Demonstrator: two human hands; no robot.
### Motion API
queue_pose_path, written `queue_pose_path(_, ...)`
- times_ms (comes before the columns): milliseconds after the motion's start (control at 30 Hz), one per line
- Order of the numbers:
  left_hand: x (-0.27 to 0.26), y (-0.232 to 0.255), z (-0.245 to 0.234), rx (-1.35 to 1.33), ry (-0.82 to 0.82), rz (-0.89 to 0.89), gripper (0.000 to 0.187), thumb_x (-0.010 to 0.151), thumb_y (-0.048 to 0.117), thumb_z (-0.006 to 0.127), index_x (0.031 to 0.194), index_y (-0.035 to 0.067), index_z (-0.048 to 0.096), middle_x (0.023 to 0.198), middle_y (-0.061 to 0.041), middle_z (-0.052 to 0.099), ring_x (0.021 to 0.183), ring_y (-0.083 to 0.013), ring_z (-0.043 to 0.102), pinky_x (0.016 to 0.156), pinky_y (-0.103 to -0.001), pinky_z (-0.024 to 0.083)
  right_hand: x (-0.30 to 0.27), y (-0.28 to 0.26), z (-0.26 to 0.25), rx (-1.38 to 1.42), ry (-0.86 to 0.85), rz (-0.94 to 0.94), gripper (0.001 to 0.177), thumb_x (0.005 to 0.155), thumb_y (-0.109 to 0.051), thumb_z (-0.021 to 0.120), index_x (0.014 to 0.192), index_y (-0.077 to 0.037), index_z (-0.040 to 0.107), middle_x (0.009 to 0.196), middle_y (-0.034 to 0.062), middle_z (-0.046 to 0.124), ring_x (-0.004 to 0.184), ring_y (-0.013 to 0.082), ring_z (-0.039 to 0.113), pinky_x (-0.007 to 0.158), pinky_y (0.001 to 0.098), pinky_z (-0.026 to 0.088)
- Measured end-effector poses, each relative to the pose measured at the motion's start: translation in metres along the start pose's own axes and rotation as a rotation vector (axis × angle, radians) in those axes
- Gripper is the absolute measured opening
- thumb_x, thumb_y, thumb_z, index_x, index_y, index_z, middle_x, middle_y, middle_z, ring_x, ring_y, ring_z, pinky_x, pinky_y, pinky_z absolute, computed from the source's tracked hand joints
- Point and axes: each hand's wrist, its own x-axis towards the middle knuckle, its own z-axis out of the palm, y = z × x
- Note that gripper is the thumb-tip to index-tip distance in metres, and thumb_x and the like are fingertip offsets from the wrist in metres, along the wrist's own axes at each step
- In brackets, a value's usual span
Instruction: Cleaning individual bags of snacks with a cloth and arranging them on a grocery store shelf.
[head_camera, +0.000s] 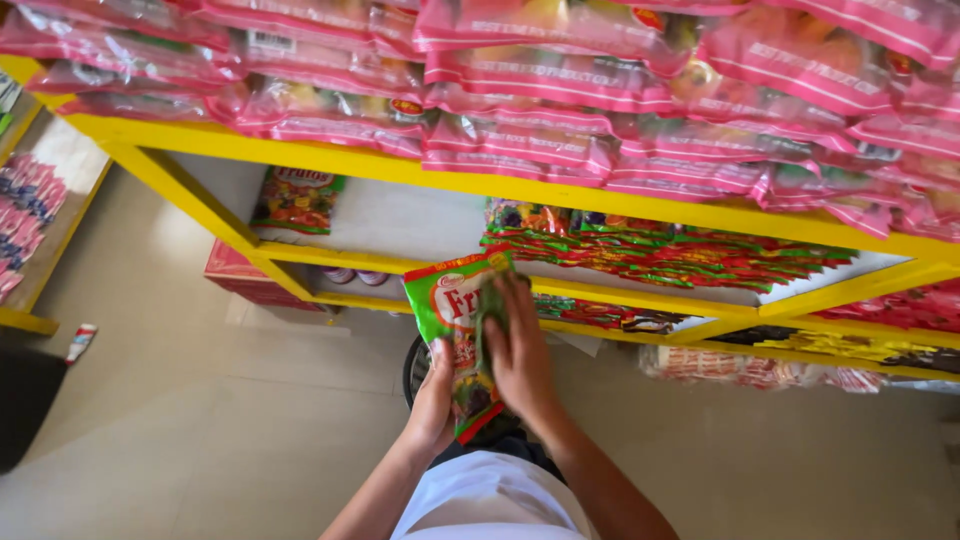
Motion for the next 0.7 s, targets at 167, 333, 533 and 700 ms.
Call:
queue_pose_path(167,0.02,-0.018,-0.014,-0.023,0.186,0.019,0.067,0.1,0.044,0.042,0.152,0.004,0.049,0.149,-0.013,0.057,0.127,-0.0214,0.053,0.108,-0.036,0.041,-0.048,-0.027,0.006,0.011,-0.116,0.009,0.058,0.097,-0.019,0.06,0.151,-0.005,0.045,0.161,0.0214,0.039,0.152,0.0443,0.033,0.122,0.0537,0.027)
queue_pose_path(333,0.023,-0.024,-0.008,-0.097,-0.006,0.007,0.065,0.101,0.045,0.042,0.153,0.006,0.048,0.147,-0.013,0.06,0.125,-0.0245,0.058,0.101,-0.037,0.048,-0.03,0.019,-0.002,-0.032,0.053,0.094,0.055,0.1,-0.023,0.055,0.153,-0.01,0.044,0.161,0.0169,0.041,0.153,0.0405,0.033,0.124,0.0521,0.026)
queue_pose_path(533,0.024,-0.014,-0.007,-0.131,-0.118,-0.129,0.068,0.099,0.047,0.044,0.153,0.005,0.044,0.147,-0.019,0.058,0.125,-0.034,0.06,0.103,-0.046,0.05,-0.047,0.113,-0.019,0.595,0.149,0.43,0.059,0.095,-0.019,0.063,0.148,0.0,0.045,0.142,0.0157,0.059,0.124,0.0244,0.058,0.106,0.0353,0.044)
queue_pose_path(700,0.031,-0.011,-0.016,0.17,-0.119,-0.148,0.063,0.088,0.01,0.07,0.148,0.011,0.049,0.104,-0.009,0.071,0.048,-0.0041,0.047,0.039,-0.018,0.03,-0.077,0.167,-0.018,0.874,0.354,0.347,0.046,0.093,-0.008,0.071,0.138,-0.001,0.061,0.125,0.0087,0.071,0.106,0.0166,0.065,0.094,0.0314,0.05)
